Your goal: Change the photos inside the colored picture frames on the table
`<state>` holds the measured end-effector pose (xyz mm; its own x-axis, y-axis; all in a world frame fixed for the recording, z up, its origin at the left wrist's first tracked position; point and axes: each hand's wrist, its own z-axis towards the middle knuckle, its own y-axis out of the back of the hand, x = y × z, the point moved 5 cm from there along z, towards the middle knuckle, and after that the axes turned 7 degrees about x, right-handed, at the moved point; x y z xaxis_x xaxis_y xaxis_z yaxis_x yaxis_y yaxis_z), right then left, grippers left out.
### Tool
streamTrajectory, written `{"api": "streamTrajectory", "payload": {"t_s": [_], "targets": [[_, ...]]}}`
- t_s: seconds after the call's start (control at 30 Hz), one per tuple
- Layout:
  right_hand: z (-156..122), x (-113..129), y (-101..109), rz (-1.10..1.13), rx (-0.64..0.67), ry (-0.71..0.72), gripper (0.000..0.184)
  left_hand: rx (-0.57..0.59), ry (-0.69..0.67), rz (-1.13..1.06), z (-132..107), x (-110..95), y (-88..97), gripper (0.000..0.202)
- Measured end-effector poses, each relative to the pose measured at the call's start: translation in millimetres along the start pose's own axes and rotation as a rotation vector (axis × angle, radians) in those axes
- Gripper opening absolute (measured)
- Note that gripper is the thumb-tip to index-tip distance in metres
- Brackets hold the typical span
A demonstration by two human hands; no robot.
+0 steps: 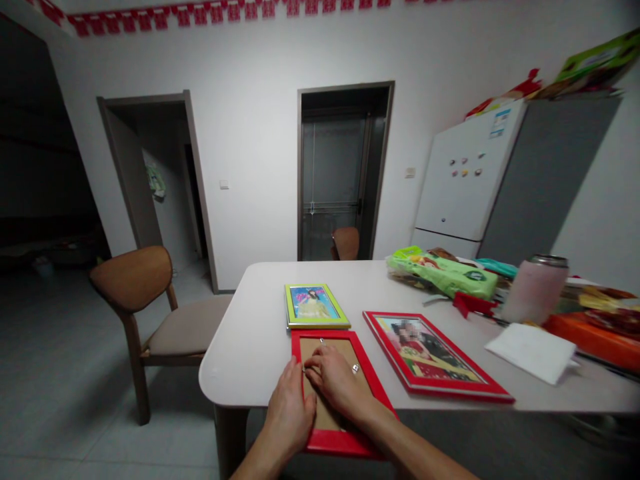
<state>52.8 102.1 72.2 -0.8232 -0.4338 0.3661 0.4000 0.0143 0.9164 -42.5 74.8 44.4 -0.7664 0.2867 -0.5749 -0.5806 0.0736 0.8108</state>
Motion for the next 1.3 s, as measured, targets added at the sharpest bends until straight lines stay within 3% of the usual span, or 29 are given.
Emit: {"api": "streamTrajectory", "payload": {"t_s": [0.17, 0.33, 0.47, 0.67, 0.77, 0.83, 0.97, 1.1, 1.3], "targets": [[4, -11, -2, -0.078, -0.051, -0.022, 0.024, -0.019, 0.012, -0.020, -1, 1, 1.2, 0.055], [8, -43, 7, -0.158, -0.098, -0.224, 0.028, -0.022, -0.002, -0.048, -2, -1, 2.7, 0.053], [15, -55, 7, -0.165, -0.076, -0.276, 0.029, -0.017, -0.008, -0.048, -1, -1, 3.2, 0.053], [10, -50, 11, -0.117, -0.044, -0.249, 0.037, -0.007, 0.003, -0.029, -2, 0, 2.6, 0.054], [-15, -39, 22, 0.004, -0.011, -0.089, 0.043, -0.014, 0.000, -0.033, -2, 0, 2.3, 0.053], [-37, -30, 28, 0.088, 0.076, 0.014, 0.040, -0.017, -0.006, -0.032, -3, 0, 1.9, 0.053], [-66, -21, 26, 0.153, 0.230, 0.011, 0.026, -0.024, 0.004, -0.050, -2, 0, 2.1, 0.053], [-64, -22, 18, 0.140, 0.143, -0.006, 0.017, -0.021, 0.014, -0.096, -2, 0, 2.6, 0.053], [-56, -34, 20, 0.059, 0.034, -0.109, 0.040, -0.032, 0.020, -0.082, -2, 5, 1.1, 0.054]]}}
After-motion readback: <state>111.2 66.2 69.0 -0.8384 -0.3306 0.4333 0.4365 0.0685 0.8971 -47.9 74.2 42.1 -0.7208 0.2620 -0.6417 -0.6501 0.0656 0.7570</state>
